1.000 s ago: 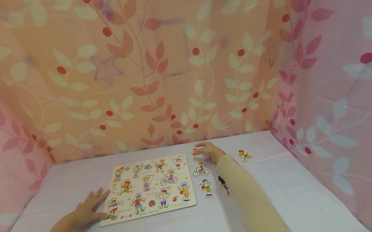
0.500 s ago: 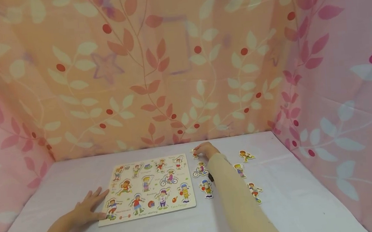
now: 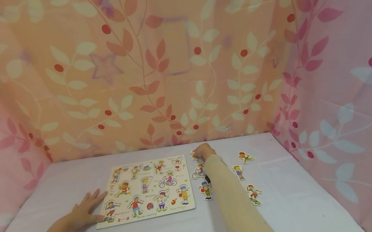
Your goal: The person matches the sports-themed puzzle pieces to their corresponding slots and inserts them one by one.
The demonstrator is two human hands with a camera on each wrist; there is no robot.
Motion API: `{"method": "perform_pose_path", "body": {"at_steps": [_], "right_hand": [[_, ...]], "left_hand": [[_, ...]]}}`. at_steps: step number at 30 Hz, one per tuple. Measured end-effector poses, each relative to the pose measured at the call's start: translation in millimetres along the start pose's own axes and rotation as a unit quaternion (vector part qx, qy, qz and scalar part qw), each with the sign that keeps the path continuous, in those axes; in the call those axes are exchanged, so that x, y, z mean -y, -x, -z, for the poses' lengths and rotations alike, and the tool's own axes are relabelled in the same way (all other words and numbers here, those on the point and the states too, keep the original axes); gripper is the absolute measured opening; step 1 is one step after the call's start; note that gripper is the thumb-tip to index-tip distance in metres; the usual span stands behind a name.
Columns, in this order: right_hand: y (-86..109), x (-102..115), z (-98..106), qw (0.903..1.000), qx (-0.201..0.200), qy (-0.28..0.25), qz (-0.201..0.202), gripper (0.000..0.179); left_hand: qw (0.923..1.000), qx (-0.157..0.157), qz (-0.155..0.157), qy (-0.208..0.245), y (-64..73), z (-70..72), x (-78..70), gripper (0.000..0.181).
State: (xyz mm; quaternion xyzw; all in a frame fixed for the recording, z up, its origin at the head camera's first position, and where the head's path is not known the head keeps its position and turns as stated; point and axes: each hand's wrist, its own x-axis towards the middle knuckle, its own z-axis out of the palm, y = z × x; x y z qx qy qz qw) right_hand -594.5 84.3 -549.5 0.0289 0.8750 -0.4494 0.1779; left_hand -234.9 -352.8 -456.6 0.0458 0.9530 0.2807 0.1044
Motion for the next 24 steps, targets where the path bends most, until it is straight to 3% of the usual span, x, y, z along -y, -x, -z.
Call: {"method": "perform_pose_path", "body": {"at_steps": [5,9,13,20,23,24], "right_hand": [[97.0,42,13,0.9998,-0.008,-0.018,-0.006,0.026],[139.8,58,16,0.9979,-0.022,-0.052,-0.032,0.021],[148.4,57,13,0.9968,-0.032,-0.065,-0.036,0.020],[144.9,62,11,0.9967,-0.060,-0.054,-0.009,0.022],[141.3,63,13,0.9977,-0.055,-0.040,-0.004,0.022],[129.9,55,15,0.9977,-0.046,-0.047,0.016,0.022]], "left_hand": [[1.0000,0.003,0.004,0.001,-0.8,-0.6,-2.3,0.096],[1.0000,0.003,0.002,-0.007,-3.0,-0.6,-1.0,0.096],[1.0000,0.002,-0.001,-0.004,-3.1,-1.2,-1.9,0.096],[1.0000,0.004,0.003,0.004,0.7,-2.1,-3.7,0.097],[1.0000,0.004,0.006,0.005,2.5,-0.6,-3.7,0.097],[1.0000,0.004,0.007,0.004,3.1,-0.4,-3.1,0.097]]}}
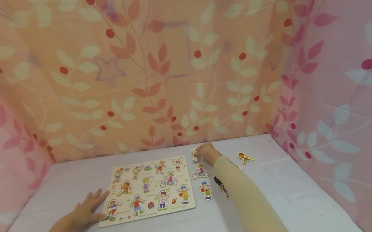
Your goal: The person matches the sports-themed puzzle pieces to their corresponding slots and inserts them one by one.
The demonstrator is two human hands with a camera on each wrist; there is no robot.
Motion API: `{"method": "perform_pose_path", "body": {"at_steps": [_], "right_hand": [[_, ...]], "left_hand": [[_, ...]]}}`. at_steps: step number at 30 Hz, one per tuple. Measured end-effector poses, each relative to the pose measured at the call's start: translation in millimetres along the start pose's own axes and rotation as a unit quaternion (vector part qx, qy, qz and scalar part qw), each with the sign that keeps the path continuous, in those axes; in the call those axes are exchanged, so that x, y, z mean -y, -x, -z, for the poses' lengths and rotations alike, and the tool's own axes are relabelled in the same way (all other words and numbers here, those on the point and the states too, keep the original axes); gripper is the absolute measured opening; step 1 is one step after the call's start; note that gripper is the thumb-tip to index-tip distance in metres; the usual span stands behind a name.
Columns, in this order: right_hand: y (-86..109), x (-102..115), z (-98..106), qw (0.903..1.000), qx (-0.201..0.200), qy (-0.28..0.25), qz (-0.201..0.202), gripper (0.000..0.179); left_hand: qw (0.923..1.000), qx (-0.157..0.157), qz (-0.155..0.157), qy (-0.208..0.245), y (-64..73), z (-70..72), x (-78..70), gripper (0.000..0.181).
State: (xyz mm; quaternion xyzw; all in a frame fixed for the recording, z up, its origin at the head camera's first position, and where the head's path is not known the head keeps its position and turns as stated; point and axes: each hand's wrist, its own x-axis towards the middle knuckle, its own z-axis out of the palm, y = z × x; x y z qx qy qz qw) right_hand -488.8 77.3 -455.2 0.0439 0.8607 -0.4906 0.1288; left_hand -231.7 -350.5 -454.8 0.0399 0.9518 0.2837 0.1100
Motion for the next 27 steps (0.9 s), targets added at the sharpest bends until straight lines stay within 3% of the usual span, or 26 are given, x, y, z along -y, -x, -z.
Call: {"method": "perform_pose_path", "body": {"at_steps": [4,6,7,11,20,27], "right_hand": [[3.2,1,-3,0.9992,0.017,-0.024,0.029,0.023],[12.2,6,-8,0.9980,0.025,-0.040,0.042,0.021],[27.9,18,-11,0.9986,0.022,-0.038,0.030,0.020],[43.3,36,-24,0.9970,0.031,-0.046,0.054,0.014],[39.2,52,-25,0.9958,0.041,0.031,0.076,0.016],[45.9,44,-28,0.9954,0.067,0.034,0.060,0.013]], "left_hand": [[1.0000,-0.002,0.003,-0.001,2.2,3.3,5.4,0.097],[1.0000,-0.003,0.008,-0.001,4.6,3.6,10.5,0.097],[0.9999,-0.002,0.012,0.002,6.4,3.8,12.9,0.098],[0.9994,0.001,0.034,0.006,13.5,3.6,23.9,0.100],[0.9995,-0.002,0.029,0.017,8.7,7.2,22.6,0.099],[0.9997,-0.001,0.018,0.016,1.1,-3.1,18.9,0.099]]}}
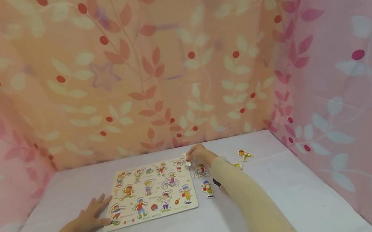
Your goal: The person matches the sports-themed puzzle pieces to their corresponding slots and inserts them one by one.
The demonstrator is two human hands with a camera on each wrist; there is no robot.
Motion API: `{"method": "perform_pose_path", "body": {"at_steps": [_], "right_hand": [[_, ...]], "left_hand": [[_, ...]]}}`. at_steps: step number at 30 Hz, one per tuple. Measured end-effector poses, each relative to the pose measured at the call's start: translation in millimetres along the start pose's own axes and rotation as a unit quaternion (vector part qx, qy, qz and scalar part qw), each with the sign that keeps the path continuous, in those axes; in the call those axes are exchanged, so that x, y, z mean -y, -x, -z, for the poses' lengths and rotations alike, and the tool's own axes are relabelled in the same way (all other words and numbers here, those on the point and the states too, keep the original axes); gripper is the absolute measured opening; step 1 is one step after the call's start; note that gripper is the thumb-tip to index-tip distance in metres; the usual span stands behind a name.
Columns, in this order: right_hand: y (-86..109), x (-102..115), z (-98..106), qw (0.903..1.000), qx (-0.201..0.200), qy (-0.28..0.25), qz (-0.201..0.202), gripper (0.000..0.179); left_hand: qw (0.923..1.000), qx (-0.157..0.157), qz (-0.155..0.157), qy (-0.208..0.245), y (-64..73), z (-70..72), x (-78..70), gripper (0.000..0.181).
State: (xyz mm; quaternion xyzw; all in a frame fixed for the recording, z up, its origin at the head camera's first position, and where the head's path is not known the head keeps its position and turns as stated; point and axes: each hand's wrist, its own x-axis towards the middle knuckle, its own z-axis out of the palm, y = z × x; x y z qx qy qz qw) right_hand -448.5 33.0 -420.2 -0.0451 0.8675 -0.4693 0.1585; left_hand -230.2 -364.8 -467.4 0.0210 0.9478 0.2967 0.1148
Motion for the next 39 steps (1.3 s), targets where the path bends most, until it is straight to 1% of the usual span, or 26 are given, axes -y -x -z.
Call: {"method": "perform_pose_path", "body": {"at_steps": [3,6,9,10,12,14,16,21,25,28,30,35,37,39], "right_hand": [[-0.3,-2,-6,1.0000,-0.006,-0.001,-0.003,0.012],[-3.7,-1,-12,0.9999,-0.003,0.009,0.005,0.011],[-5.4,6,-17,0.9998,0.001,0.019,0.006,0.009],[-5.3,9,-18,0.9997,0.003,0.022,0.009,0.010],[-5.3,13,-20,0.9998,0.006,0.016,0.002,0.010],[-5.2,17,-21,0.9997,0.009,0.023,-0.004,0.010],[-6.1,18,-23,0.9995,0.014,0.027,-0.001,0.010],[-12.0,14,-31,0.9991,0.028,0.029,0.009,0.009],[-17.0,8,-39,0.9994,0.017,0.031,0.004,0.008],[-18.9,6,-44,0.9991,0.001,0.041,0.007,0.008],[-19.4,6,-46,0.9987,-0.004,0.051,0.009,0.009],[-19.2,5,-50,0.9970,0.004,0.077,0.004,0.008],[-19.4,5,-50,0.9962,0.007,0.086,-0.005,0.008],[-19.9,6,-50,0.9937,0.003,0.112,-0.008,0.008]], "left_hand": [[1.0000,0.003,0.003,-0.004,-2.2,-2.3,-3.3,0.099],[0.9999,-0.003,0.000,-0.016,-2.2,2.4,-6.8,0.098],[0.9997,-0.008,0.000,-0.021,-0.5,8.8,-9.2,0.099],[0.9997,-0.009,0.001,-0.021,0.3,9.9,-9.7,0.099],[0.9998,-0.010,-0.001,-0.018,1.0,10.6,-9.2,0.099],[0.9999,-0.007,-0.002,-0.013,0.9,10.2,-8.4,0.099],[0.9999,-0.006,-0.002,-0.014,0.0,9.7,-7.1,0.099],[0.9998,-0.007,0.002,-0.018,-1.0,9.9,-2.7,0.100],[1.0000,-0.002,-0.004,-0.007,-1.3,7.9,-2.9,0.099],[1.0000,-0.003,-0.002,-0.007,-2.2,4.4,-2.9,0.099],[0.9999,-0.004,0.001,-0.010,-2.2,2.6,-3.3,0.099],[0.9999,-0.003,0.013,-0.010,-0.1,0.5,-5.5,0.101],[0.9999,-0.003,0.009,-0.008,1.1,0.8,-6.6,0.100],[1.0000,-0.002,0.006,-0.005,2.1,2.3,-8.5,0.099]]}}
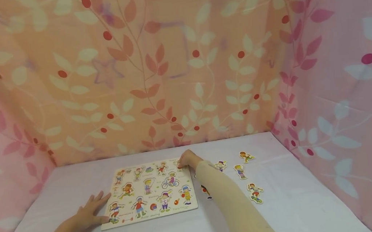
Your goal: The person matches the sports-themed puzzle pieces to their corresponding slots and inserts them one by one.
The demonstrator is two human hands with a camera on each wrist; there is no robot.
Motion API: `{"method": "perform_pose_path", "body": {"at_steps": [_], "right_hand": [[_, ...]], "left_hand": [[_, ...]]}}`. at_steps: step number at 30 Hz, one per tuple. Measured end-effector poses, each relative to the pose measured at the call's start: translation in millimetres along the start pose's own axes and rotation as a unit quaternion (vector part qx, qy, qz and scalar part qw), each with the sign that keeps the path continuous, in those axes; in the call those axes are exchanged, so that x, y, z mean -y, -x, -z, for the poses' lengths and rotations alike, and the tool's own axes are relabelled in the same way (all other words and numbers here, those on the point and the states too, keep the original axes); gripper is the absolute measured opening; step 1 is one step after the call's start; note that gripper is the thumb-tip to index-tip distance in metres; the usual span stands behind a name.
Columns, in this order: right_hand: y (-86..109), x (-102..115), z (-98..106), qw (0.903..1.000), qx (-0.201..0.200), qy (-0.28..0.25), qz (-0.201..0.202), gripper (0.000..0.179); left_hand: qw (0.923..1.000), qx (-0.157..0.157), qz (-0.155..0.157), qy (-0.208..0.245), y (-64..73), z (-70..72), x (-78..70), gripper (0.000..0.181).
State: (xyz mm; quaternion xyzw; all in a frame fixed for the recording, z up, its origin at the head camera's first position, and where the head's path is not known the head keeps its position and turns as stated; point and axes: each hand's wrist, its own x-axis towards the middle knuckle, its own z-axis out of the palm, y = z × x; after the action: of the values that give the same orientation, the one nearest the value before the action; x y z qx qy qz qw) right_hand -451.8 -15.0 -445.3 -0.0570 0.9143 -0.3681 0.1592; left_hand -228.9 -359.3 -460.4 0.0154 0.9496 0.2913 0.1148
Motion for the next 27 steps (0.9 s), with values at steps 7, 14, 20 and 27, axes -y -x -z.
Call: {"method": "perform_pose_path", "body": {"at_steps": [7,14,20,27], "right_hand": [[10.4,3,-2,0.9971,-0.013,0.068,0.031,0.008],[23.6,-2,5,0.9988,-0.023,-0.010,0.042,0.016],[37.8,-6,24,0.9948,-0.034,-0.045,0.085,0.025],[52.9,-15,47,0.9947,-0.018,-0.083,0.057,0.028]], "left_hand": [[1.0000,0.001,0.002,-0.006,3.6,-0.4,-2.2,0.097],[0.9999,-0.006,0.002,-0.011,-1.3,-4.8,0.0,0.098],[0.9998,-0.007,-0.001,-0.019,-2.5,-3.4,5.2,0.098],[0.9996,0.001,-0.020,-0.020,-4.7,0.9,8.1,0.096]]}}
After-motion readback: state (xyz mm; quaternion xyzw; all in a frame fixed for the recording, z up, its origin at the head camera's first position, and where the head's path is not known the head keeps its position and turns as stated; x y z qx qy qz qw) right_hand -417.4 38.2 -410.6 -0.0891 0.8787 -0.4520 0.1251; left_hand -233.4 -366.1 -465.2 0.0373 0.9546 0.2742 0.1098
